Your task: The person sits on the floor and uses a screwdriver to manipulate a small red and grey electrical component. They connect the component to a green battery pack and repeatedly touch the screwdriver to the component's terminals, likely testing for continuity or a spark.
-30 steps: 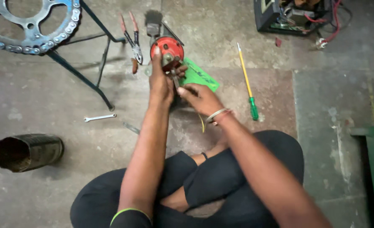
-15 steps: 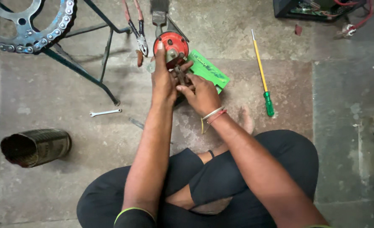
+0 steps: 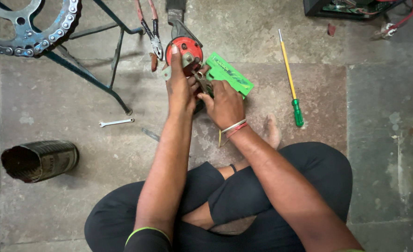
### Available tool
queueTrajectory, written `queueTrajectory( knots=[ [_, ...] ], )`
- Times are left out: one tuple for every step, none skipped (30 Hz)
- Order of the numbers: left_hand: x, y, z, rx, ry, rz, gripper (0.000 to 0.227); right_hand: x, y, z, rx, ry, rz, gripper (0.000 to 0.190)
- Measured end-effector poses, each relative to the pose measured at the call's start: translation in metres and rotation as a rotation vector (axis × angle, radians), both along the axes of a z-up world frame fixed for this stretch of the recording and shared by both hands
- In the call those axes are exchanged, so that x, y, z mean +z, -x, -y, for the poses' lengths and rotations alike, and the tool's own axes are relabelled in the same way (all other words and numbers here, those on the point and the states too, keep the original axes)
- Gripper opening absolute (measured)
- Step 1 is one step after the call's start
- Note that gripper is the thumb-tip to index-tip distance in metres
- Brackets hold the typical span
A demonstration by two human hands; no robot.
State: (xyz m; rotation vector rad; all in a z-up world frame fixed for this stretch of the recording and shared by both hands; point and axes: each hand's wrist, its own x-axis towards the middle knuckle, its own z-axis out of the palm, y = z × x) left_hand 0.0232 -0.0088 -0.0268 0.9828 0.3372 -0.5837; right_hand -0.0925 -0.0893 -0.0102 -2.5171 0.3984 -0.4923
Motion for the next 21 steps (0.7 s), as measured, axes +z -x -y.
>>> queueTrajectory(
  knots=[
    [0.0006,0.0003,-0.0002,-0.002,-0.003,0.009,0.084,0.0001,-0.0002,-0.0001,0.000,0.000,0.001,0.038],
    [0.0011,0.0002,-0.0007,-0.005,-0.005,0.017,0.083,0.0003,-0.0002,-0.0001,0.000,0.001,0.003,0.037],
    [0.0016,-0.0002,-0.0012,-0.006,-0.008,0.027,0.083,0.0004,-0.0004,0.0001,0.008,0.010,0.001,0.038],
    [0.0018,-0.0012,-0.0013,-0.014,0.011,0.007,0.082,0.0004,-0.0004,0.0005,0.016,0.020,-0.001,0.038],
    [0.0017,-0.0027,-0.0010,-0.022,0.030,-0.013,0.081,0.0001,-0.0002,0.0006,0.023,0.029,-0.003,0.038],
    [0.0012,-0.0035,-0.0008,-0.030,0.049,-0.033,0.080,-0.0005,0.0001,-0.0001,0.016,0.018,-0.026,0.039],
    [0.0005,-0.0036,-0.0008,-0.034,0.027,-0.031,0.079,-0.0013,-0.0001,-0.0012,0.011,0.006,-0.049,0.039],
    [-0.0004,-0.0033,-0.0009,-0.038,0.006,-0.030,0.079,-0.0021,-0.0002,-0.0016,0.005,-0.006,-0.071,0.040],
    [-0.0016,-0.0024,-0.0008,-0.044,-0.016,-0.029,0.079,-0.0029,0.0003,-0.0011,0.004,0.004,-0.051,0.040],
    [-0.0027,-0.0023,-0.0009,-0.054,-0.022,-0.036,0.079,-0.0035,0.0004,-0.0001,0.004,0.015,-0.032,0.039],
    [-0.0033,-0.0032,-0.0012,-0.062,-0.028,-0.041,0.078,-0.0037,0.0000,0.0009,0.004,0.026,-0.012,0.038],
    [-0.0036,-0.0038,-0.0011,-0.071,-0.033,-0.047,0.078,-0.0036,0.0002,0.0014,0.011,0.013,0.003,0.038],
    [-0.0033,-0.0039,-0.0012,-0.064,-0.039,-0.050,0.077,-0.0035,0.0004,0.0013,0.017,-0.001,0.020,0.039],
    [-0.0028,-0.0036,-0.0012,-0.056,-0.046,-0.054,0.075,-0.0033,0.0004,0.0012,0.024,-0.014,0.036,0.039],
    [-0.0024,-0.0027,-0.0008,-0.051,-0.051,-0.059,0.074,-0.0033,0.0004,0.0011,0.019,-0.015,0.025,0.039],
    [-0.0020,-0.0031,-0.0006,-0.056,-0.053,-0.051,0.073,-0.0034,-0.0001,0.0007,0.014,-0.016,0.015,0.039],
    [-0.0016,-0.0040,-0.0008,-0.060,-0.054,-0.043,0.072,-0.0036,-0.0001,0.0006,0.010,-0.016,0.004,0.038],
    [-0.0015,-0.0041,-0.0007,-0.064,-0.055,-0.035,0.072,-0.0036,0.0006,0.0007,0.013,-0.021,0.009,0.038],
    [-0.0017,-0.0034,-0.0009,-0.067,-0.063,-0.034,0.073,-0.0038,0.0007,0.0004,0.016,-0.027,0.015,0.038],
    [-0.0021,-0.0023,-0.0013,-0.070,-0.072,-0.033,0.074,-0.0040,0.0008,0.0000,0.018,-0.033,0.020,0.038],
    [-0.0026,-0.0016,-0.0010,-0.073,-0.079,-0.031,0.075,-0.0043,0.0005,0.0000,0.015,-0.031,0.015,0.038]
  ],
)
